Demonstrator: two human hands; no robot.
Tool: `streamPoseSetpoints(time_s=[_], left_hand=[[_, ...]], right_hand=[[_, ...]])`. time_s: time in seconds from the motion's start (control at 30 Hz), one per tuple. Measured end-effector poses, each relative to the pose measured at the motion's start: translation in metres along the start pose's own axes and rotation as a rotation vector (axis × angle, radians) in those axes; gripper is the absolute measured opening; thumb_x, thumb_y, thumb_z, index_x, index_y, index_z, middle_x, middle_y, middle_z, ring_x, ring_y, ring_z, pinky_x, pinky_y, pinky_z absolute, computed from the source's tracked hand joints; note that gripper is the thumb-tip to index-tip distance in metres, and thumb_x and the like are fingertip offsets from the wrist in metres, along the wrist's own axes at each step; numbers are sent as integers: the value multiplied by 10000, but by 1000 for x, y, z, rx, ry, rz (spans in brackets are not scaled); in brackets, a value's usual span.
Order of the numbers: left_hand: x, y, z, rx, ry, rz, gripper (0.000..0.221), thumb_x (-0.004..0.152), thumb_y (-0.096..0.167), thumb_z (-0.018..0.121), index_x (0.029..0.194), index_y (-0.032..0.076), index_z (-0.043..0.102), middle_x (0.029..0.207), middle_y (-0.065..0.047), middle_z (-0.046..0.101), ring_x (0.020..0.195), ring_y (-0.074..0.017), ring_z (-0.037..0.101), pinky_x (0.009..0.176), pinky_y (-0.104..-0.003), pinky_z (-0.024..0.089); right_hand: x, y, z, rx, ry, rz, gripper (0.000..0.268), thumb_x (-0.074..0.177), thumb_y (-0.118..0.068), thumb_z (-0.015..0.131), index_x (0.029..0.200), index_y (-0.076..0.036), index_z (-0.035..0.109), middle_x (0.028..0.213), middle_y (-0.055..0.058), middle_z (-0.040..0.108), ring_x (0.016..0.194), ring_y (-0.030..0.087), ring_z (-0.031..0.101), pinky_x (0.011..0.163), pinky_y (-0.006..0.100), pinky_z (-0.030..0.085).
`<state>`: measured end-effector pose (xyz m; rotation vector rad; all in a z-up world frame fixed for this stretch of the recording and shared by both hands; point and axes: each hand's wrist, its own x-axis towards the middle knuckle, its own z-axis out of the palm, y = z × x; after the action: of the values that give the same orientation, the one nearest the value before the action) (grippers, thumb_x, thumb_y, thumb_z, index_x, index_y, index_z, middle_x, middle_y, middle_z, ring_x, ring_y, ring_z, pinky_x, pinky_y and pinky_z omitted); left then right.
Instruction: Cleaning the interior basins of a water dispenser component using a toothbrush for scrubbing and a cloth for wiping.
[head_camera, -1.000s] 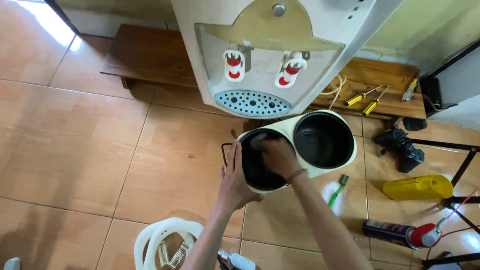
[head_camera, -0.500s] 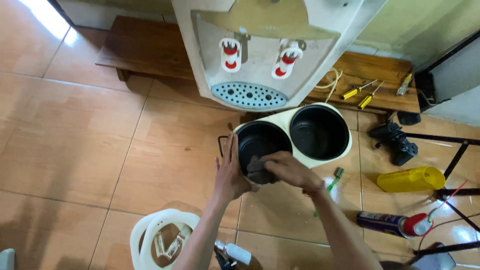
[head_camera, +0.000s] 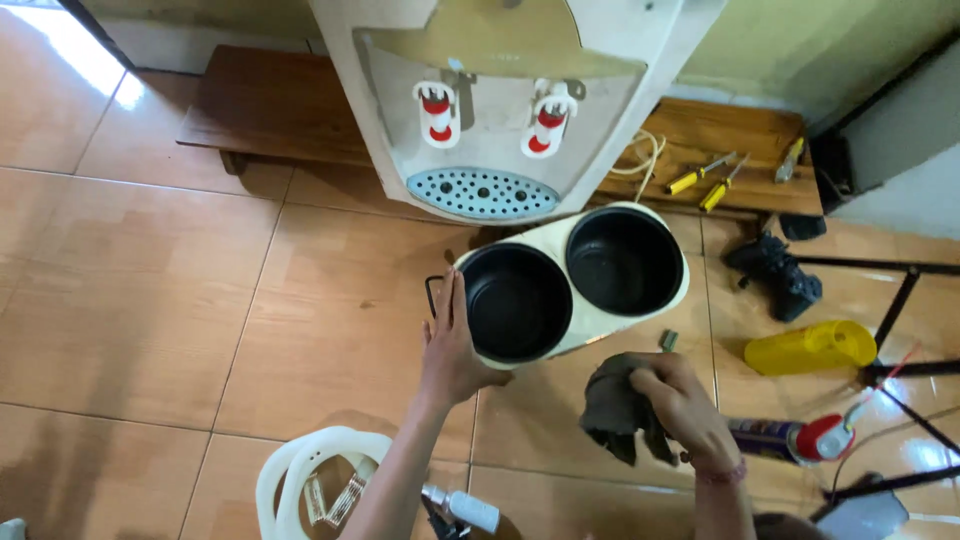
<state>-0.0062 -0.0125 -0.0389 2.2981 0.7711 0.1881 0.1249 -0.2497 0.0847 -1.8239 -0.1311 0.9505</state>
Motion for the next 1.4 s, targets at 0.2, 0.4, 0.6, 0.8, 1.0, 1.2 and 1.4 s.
streamPoseSetpoints(time_s=[0.2,0.4,0.6,0.8,1.0,1.2,1.4], left_hand=[[-1,30,-32,-106,-139,-103,1528,493,155,1013,1636,148,-1,1710,-131,30,1529,-473,145,1153,-761,201],[5,25,-27,-50,-192,-174,1586,467,240,988,1642,185,-76,1722,-31,-50,1549,-404,120,1186,-710,180],[8,30,-37,-38,-222,-197,1523,514,276,937,1650,204,-76,1726,8,-53,1557,-374,116,1192,-695,151],[9,25,-31,-32,-218,-194,1566,472,161,974,1649,202,-58,1729,-6,-43,1559,-381,91,1186,-703,124],[9,26,-31,-55,-195,-167,1469,599,85,940,1649,204,-81,1721,-4,-22,1557,-350,76,1206,-661,144],[17,24,-28,-102,-205,-199,1561,466,234,979,1647,215,-42,1726,8,-50,1569,-334,76,1218,-666,129],[21,29,-34,-126,-218,-207,1557,467,213,973,1647,212,-43,1727,-12,-34,1561,-368,102,1215,-665,142]], right_hand=[[23,-65,35,-244,4,-590,100,781,-3,622,783,-35,717,552,117,570,523,215,585,499,361,535],[164,-25,118,-1317,-82,-804,430,855,1,682,1259,-146,677,1286,198,586,1132,432,633,772,468,644],[251,70,127,-1451,-45,-318,372,865,-76,644,1233,-42,684,1153,177,642,828,346,745,581,496,624],[203,63,133,-1516,-172,-261,315,829,-412,636,793,-142,792,770,89,755,698,285,754,546,396,594],[132,-73,95,-826,-366,4,470,779,-467,646,742,-16,772,829,212,768,736,343,753,609,418,581],[111,-107,61,-961,21,-946,215,799,-254,719,661,-90,717,735,125,739,958,339,726,863,403,558],[196,-8,97,-1485,-157,-831,389,667,-289,855,986,-78,783,1076,113,705,1066,314,674,814,381,630]])
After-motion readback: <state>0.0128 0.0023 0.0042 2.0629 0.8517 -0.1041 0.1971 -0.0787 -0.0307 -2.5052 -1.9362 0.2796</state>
